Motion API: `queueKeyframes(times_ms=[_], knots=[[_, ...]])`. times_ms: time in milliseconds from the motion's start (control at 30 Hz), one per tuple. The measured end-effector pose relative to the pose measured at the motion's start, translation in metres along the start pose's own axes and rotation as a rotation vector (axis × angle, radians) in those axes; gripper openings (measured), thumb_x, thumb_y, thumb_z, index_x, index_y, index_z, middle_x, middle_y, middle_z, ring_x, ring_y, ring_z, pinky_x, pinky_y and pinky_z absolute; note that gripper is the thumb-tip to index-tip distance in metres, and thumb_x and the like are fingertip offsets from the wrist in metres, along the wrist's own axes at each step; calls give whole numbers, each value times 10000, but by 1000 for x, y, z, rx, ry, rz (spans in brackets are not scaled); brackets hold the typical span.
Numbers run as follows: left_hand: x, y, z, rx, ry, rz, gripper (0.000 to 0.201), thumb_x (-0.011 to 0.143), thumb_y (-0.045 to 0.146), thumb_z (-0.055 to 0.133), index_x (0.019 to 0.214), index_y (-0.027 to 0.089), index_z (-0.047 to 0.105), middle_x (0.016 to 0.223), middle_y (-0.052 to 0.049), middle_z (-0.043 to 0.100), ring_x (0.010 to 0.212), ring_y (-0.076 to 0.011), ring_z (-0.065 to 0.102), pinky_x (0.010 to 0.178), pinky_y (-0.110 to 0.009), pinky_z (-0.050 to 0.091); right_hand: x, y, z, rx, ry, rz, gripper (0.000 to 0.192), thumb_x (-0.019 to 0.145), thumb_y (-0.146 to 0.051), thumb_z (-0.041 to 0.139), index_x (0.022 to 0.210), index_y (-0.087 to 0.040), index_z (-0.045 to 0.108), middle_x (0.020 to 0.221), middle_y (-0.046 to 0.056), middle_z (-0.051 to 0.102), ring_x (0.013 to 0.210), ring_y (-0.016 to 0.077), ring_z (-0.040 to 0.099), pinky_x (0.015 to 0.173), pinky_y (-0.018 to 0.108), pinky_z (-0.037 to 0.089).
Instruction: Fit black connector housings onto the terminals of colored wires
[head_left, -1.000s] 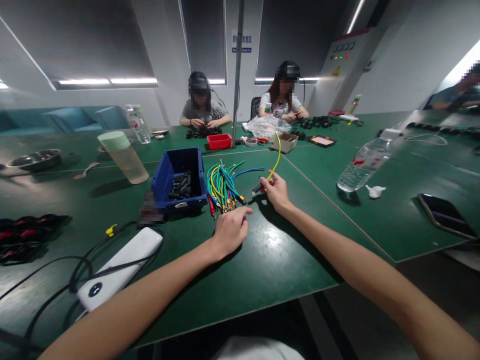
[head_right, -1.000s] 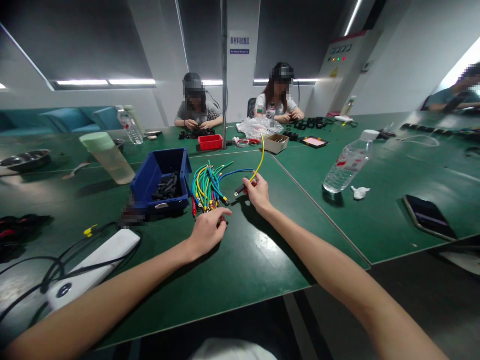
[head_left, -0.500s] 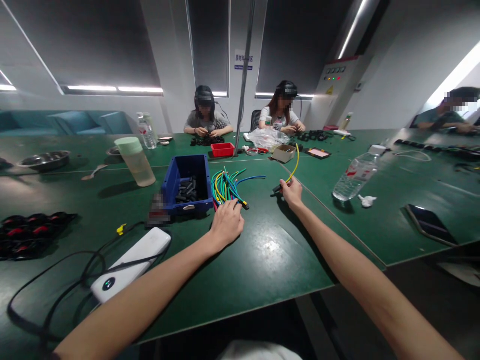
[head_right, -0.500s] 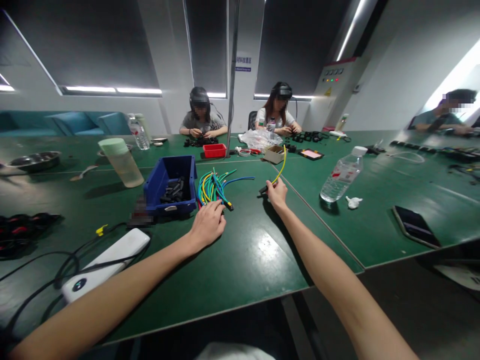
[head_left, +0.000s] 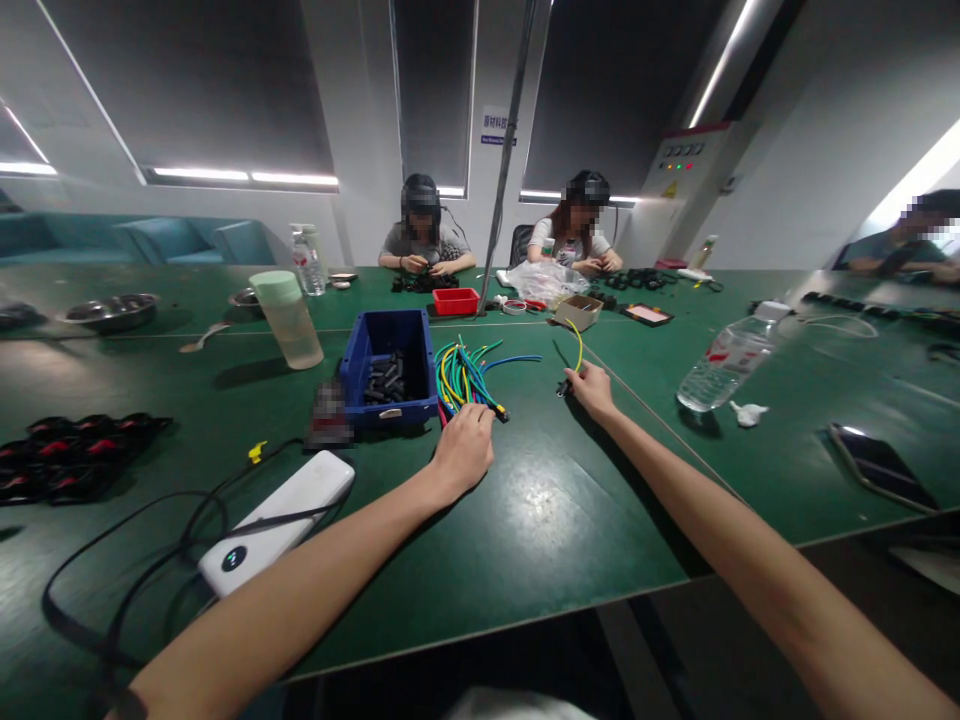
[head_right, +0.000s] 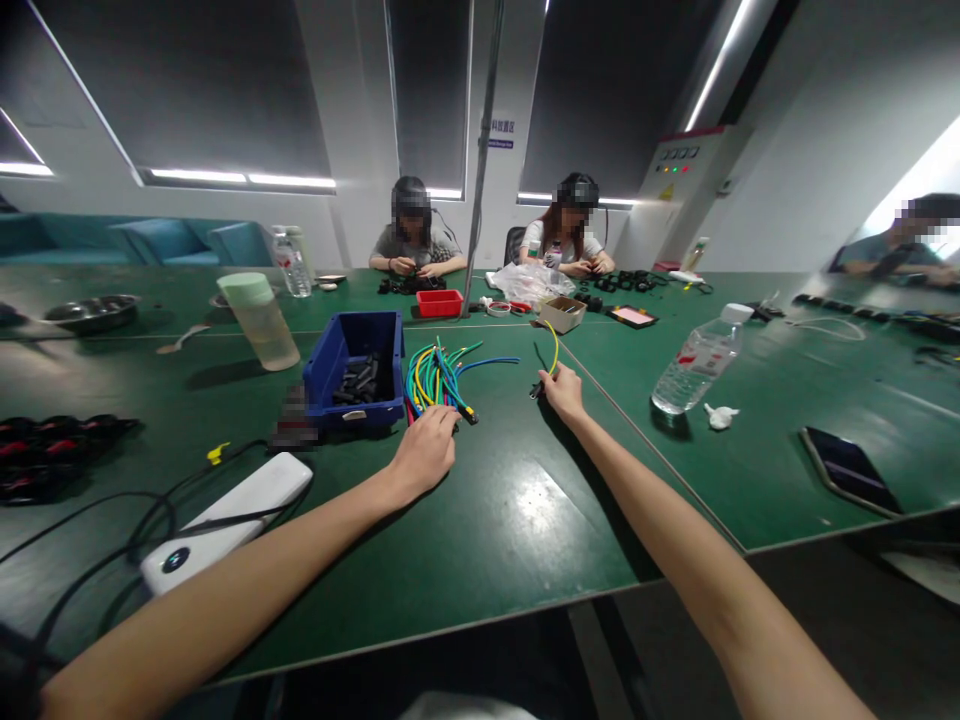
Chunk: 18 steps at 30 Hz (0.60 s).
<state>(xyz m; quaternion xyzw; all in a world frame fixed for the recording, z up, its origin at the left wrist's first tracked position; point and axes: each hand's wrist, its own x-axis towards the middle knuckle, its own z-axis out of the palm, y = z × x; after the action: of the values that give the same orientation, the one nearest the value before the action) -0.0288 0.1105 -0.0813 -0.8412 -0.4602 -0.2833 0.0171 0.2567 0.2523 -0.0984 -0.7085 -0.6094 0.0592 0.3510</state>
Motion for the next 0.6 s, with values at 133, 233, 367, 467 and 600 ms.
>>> queueKeyframes(times_ms=[133, 233, 367, 467, 600], knots=[[0, 0, 1, -38, -9, 30, 371, 765, 11, 410, 1093, 135, 534, 1141, -117, 571, 1110, -215, 500, 982, -369, 434, 5, 2, 1, -40, -36, -17, 292, 800, -371, 505, 882, -126, 640, 647, 68, 663, 584, 178, 589, 581, 253, 385], [1, 0, 0, -72, -14, 40, 375, 768, 6, 399, 1085, 150, 536, 1124, -105, 575, 1110, -208, 505, 990, -373, 435, 9, 5, 2, -73, -60, -24, 292, 806, -373, 505, 880, -131, 649, 660, 67, 666, 590, 173, 592, 576, 247, 381], [2, 0, 0, -110, -17, 71, 334, 792, 42, 414, 1083, 145, 543, 1109, -103, 582, 1129, -212, 500, 1023, -385, 414, 13, 9, -1, -112, -97, -27, 285, 806, -374, 521, 845, -132, 666, 666, 64, 664, 595, 169, 592, 574, 242, 376], [3, 1, 0, -120, -11, 102, 307, 824, 67, 408, 1087, 133, 550, 1136, -107, 576, 1155, -214, 488, 1048, -389, 394, 15, 11, -4, -128, -109, -28, 297, 804, -377, 541, 866, -122, 681, 672, 70, 668, 604, 174, 600, 574, 244, 378], [3, 3, -1, -136, -6, 128, 278, 850, 86, 401, 1071, 128, 564, 1135, -112, 577, 1150, -212, 490, 1039, -397, 401, 15, 13, -8, -141, -102, -32, 315, 798, -362, 571, 937, -108, 694, 668, 73, 679, 638, 181, 626, 601, 241, 395]])
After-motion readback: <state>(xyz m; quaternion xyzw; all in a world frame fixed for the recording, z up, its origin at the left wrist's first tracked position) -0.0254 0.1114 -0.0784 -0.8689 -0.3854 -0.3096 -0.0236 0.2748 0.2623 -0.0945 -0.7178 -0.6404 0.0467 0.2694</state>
